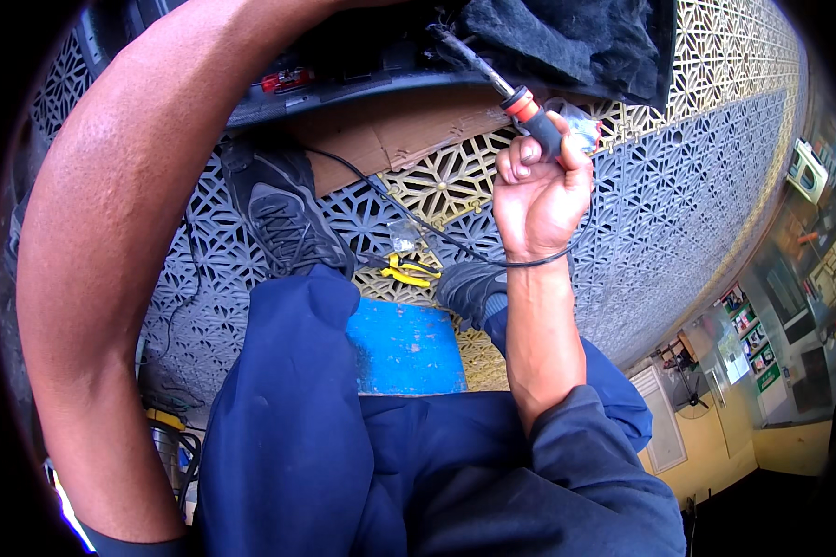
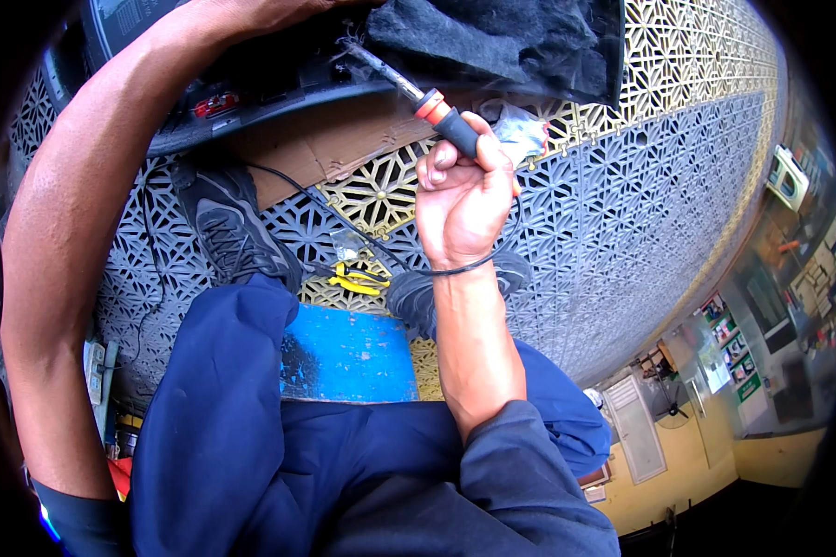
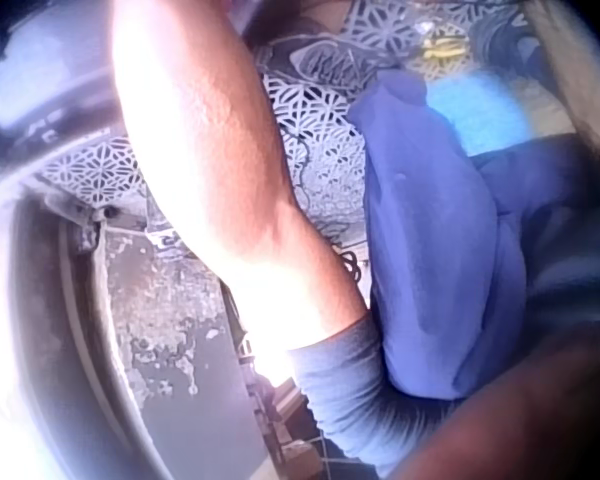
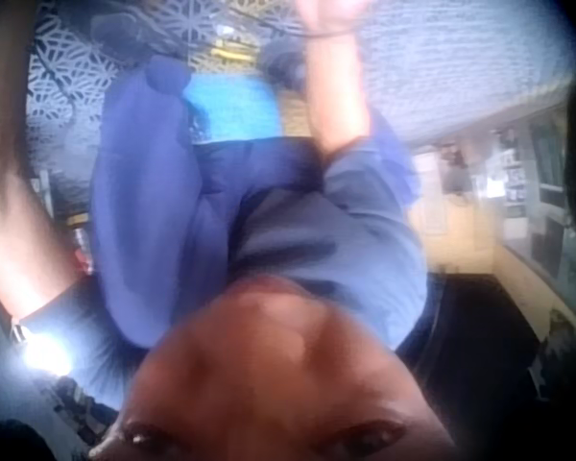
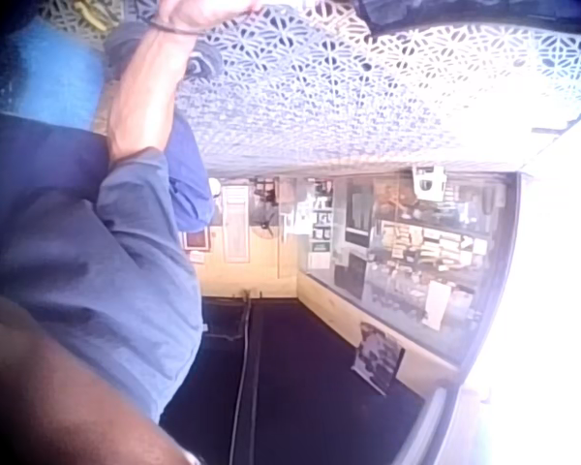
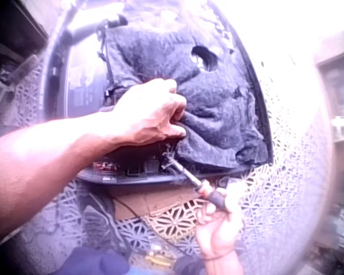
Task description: The person uses a soldering iron to melt and fuse plastic circular fasteners on a car door panel while sitting on the floor.
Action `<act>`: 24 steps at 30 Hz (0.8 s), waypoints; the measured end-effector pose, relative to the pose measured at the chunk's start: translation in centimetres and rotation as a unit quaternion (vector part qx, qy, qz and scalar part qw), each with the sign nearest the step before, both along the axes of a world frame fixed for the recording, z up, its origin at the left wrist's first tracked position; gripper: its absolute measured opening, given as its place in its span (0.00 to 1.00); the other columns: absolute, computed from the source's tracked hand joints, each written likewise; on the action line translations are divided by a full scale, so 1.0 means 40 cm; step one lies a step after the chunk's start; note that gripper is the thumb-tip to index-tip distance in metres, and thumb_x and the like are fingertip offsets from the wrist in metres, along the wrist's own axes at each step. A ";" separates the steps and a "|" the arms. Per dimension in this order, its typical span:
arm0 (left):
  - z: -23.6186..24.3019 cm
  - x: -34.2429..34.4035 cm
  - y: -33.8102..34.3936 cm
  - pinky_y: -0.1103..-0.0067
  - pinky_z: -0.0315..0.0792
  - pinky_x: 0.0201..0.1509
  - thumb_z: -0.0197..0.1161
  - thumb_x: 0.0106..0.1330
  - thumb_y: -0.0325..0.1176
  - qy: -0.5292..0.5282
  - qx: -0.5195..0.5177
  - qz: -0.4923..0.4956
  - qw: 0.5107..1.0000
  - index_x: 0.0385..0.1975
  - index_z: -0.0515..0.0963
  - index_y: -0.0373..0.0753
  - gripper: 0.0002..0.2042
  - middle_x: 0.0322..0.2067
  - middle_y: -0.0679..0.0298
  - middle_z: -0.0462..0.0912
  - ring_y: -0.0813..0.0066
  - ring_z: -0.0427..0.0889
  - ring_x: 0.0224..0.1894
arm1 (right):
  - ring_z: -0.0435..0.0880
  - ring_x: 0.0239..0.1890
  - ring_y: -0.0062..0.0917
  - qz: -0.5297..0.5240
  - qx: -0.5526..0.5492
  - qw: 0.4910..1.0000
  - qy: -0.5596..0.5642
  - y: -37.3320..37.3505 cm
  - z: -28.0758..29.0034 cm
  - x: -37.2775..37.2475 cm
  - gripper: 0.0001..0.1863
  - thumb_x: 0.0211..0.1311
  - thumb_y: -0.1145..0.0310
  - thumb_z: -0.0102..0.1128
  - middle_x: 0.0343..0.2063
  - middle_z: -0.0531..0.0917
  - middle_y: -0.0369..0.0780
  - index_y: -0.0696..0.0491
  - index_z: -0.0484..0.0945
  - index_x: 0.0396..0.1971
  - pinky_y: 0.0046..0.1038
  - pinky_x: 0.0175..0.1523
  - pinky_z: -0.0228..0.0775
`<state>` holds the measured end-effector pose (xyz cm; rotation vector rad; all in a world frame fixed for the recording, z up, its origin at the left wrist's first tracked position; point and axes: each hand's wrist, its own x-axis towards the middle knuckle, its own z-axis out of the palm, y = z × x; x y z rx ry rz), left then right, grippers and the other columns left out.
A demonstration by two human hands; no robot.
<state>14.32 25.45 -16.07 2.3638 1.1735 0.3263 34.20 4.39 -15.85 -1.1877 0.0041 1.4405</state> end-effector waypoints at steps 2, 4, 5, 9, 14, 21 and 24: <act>0.004 -0.001 0.001 0.65 0.76 0.49 0.73 0.52 0.44 -0.002 0.003 0.002 1.000 0.27 0.81 0.40 0.14 0.35 0.55 0.78 0.56 0.79 0.45 | 0.67 0.24 0.22 -0.005 -0.005 1.000 0.006 -0.007 -0.002 0.009 0.16 0.71 0.58 0.50 0.24 0.76 0.37 0.51 0.80 0.48 0.25 0.32 0.60; -0.004 0.001 0.000 0.65 0.75 0.49 0.73 0.52 0.44 -0.005 0.005 0.003 1.000 0.27 0.81 0.40 0.14 0.35 0.55 0.78 0.56 0.79 0.45 | 0.69 0.24 0.23 -0.013 -0.007 1.000 0.017 -0.011 -0.006 0.014 0.17 0.71 0.58 0.50 0.23 0.77 0.37 0.53 0.79 0.49 0.25 0.32 0.62; -0.005 0.000 0.000 0.65 0.75 0.49 0.73 0.52 0.44 -0.001 0.003 0.005 1.000 0.27 0.81 0.40 0.14 0.35 0.55 0.78 0.56 0.79 0.45 | 0.71 0.23 0.23 -0.018 -0.004 0.999 0.026 -0.011 -0.007 0.015 0.18 0.71 0.59 0.50 0.23 0.78 0.38 0.55 0.78 0.49 0.26 0.31 0.63; 0.000 0.002 -0.001 0.65 0.75 0.49 0.73 0.52 0.44 0.003 0.008 0.005 1.000 0.27 0.81 0.40 0.14 0.35 0.56 0.78 0.56 0.79 0.45 | 0.73 0.23 0.24 -0.025 0.005 0.999 0.033 -0.004 -0.005 0.004 0.18 0.71 0.58 0.50 0.23 0.79 0.39 0.56 0.77 0.50 0.27 0.30 0.65; -0.006 0.001 0.001 0.65 0.75 0.49 0.73 0.52 0.44 -0.005 0.014 0.000 1.000 0.26 0.81 0.40 0.14 0.35 0.56 0.78 0.56 0.79 0.45 | 0.73 0.23 0.24 -0.034 0.000 0.999 0.035 -0.007 -0.008 0.010 0.18 0.71 0.58 0.50 0.23 0.79 0.39 0.55 0.77 0.50 0.27 0.30 0.65; -0.007 0.007 -0.001 0.65 0.75 0.49 0.73 0.52 0.44 -0.003 0.015 0.000 1.000 0.26 0.81 0.41 0.14 0.34 0.56 0.78 0.56 0.79 0.45 | 0.73 0.23 0.24 -0.030 0.002 0.999 0.031 -0.008 -0.013 0.001 0.18 0.71 0.59 0.50 0.23 0.79 0.39 0.55 0.77 0.50 0.26 0.30 0.65; -0.006 0.004 0.000 0.65 0.76 0.49 0.73 0.52 0.44 0.003 0.015 0.000 1.000 0.27 0.81 0.41 0.14 0.35 0.56 0.78 0.56 0.79 0.45 | 0.73 0.23 0.24 -0.037 0.000 0.998 0.047 -0.015 -0.014 0.001 0.18 0.71 0.58 0.50 0.23 0.79 0.39 0.55 0.77 0.50 0.26 0.30 0.65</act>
